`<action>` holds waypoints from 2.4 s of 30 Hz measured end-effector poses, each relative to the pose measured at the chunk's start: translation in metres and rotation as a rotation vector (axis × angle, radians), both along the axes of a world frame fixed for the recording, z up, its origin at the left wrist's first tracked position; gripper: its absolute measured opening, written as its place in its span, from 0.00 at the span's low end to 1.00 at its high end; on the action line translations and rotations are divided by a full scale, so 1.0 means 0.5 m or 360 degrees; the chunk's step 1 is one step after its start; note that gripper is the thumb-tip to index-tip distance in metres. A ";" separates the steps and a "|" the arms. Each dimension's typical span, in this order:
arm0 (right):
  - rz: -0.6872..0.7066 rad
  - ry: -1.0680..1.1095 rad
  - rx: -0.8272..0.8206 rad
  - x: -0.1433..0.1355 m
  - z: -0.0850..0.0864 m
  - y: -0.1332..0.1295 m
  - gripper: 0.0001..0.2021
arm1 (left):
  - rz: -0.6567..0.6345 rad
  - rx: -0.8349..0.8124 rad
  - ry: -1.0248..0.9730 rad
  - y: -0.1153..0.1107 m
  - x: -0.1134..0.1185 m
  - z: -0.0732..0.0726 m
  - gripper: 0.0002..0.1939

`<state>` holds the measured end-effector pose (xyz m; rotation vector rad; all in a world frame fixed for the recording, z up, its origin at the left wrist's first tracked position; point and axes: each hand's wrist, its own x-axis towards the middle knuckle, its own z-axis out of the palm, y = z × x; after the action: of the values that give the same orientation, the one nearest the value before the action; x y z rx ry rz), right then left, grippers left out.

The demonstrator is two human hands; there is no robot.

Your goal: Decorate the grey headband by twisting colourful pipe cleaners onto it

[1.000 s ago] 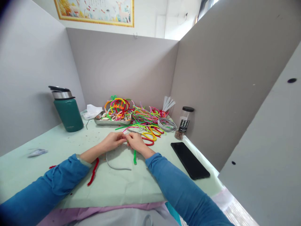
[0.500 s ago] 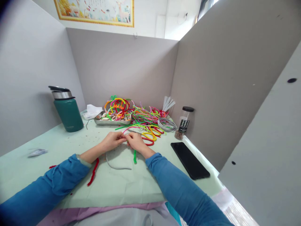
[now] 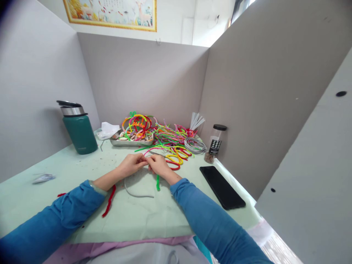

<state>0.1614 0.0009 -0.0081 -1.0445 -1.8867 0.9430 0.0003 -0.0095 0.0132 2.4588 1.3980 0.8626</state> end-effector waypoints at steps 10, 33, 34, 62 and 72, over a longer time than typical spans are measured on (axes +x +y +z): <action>0.0016 -0.0028 0.0023 0.000 -0.002 0.002 0.13 | -0.0020 -0.0004 -0.0006 -0.001 0.000 0.000 0.11; 0.0037 -0.0017 -0.0067 0.001 0.005 -0.002 0.10 | -0.0034 -0.0039 0.0005 -0.001 0.001 -0.002 0.11; 0.0037 -0.0017 -0.0063 0.001 0.005 -0.002 0.10 | -0.0039 -0.0042 0.0009 -0.001 0.001 -0.002 0.11; 0.0061 -0.0141 0.0067 0.002 -0.013 0.010 0.12 | -0.0025 -0.0055 0.0102 0.000 -0.001 -0.002 0.12; 0.0048 -0.0169 0.0066 0.002 -0.013 0.009 0.11 | -0.0036 -0.0060 0.0118 0.000 -0.002 -0.003 0.12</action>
<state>0.1624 0.0054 -0.0148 -1.0623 -2.0057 0.8772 -0.0007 -0.0093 0.0118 2.4973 1.3939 0.7410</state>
